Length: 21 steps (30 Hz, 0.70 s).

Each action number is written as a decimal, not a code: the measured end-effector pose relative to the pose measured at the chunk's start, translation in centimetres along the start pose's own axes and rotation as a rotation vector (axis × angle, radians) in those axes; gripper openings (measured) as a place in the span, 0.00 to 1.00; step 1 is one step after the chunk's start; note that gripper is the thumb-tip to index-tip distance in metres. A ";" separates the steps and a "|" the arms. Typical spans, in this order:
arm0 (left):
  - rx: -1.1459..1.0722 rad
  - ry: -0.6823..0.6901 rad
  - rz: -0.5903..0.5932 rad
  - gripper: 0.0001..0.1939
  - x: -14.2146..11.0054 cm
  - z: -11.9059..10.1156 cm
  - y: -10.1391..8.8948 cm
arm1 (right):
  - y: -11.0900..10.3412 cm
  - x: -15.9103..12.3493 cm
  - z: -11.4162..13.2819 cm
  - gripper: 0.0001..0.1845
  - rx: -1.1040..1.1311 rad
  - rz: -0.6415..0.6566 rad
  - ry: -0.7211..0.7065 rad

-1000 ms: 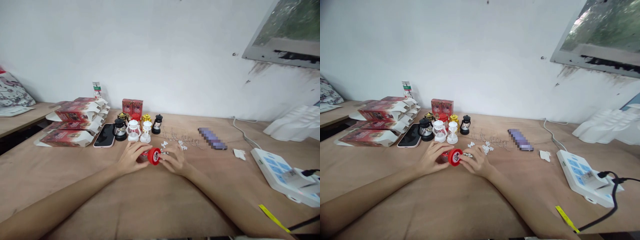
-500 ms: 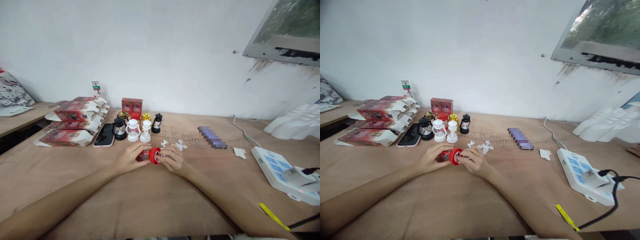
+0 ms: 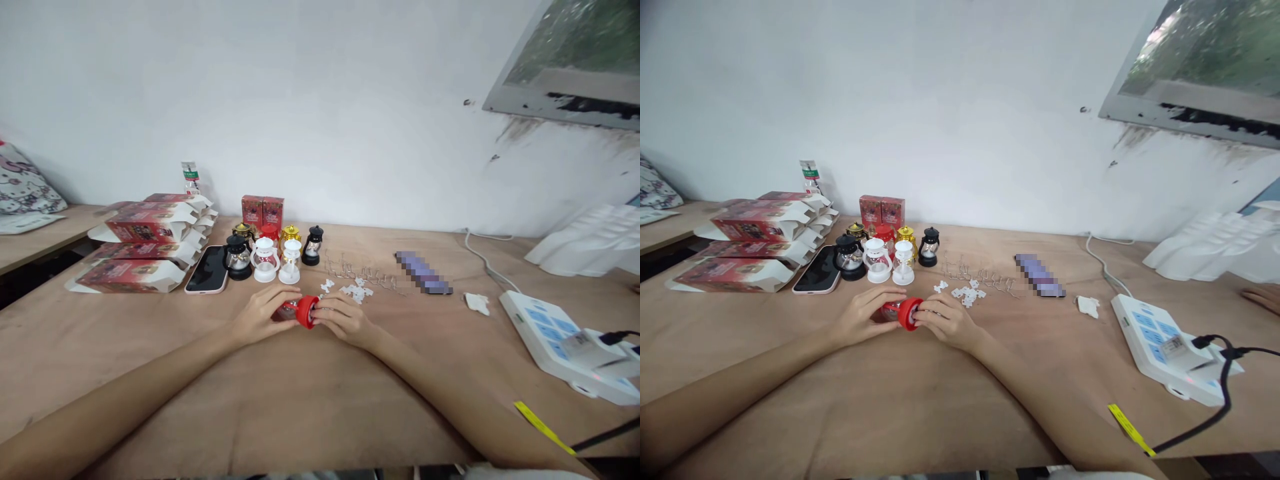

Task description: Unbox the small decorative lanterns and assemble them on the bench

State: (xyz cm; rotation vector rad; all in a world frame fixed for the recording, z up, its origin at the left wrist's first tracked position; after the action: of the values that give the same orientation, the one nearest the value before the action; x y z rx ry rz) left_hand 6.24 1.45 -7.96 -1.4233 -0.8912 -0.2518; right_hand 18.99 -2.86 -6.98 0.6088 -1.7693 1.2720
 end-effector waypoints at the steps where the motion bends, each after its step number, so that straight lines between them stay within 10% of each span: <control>1: 0.010 0.006 -0.003 0.16 0.0 -0.1 0.0 | 0.0 0.0 -0.1 0.08 0.013 0.005 0.001; 21: -0.020 0.031 -0.117 0.18 0.1 -0.1 -0.9 | 0.3 -1.0 -0.3 0.10 0.050 -0.002 -0.020</control>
State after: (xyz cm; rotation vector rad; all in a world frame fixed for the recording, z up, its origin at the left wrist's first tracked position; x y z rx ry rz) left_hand 5.78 1.17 -7.26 -1.3838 -0.9502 -0.3710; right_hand 19.39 -2.59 -7.93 0.6536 -1.7574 1.3168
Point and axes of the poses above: each hand's wrist, its own x-axis towards the middle knuckle, its own y-axis out of the palm, z = x × y, the point moved 8 cm from there along x, towards the middle knuckle, and after that the axes turned 3 degrees about x, right-handed, at the moved point
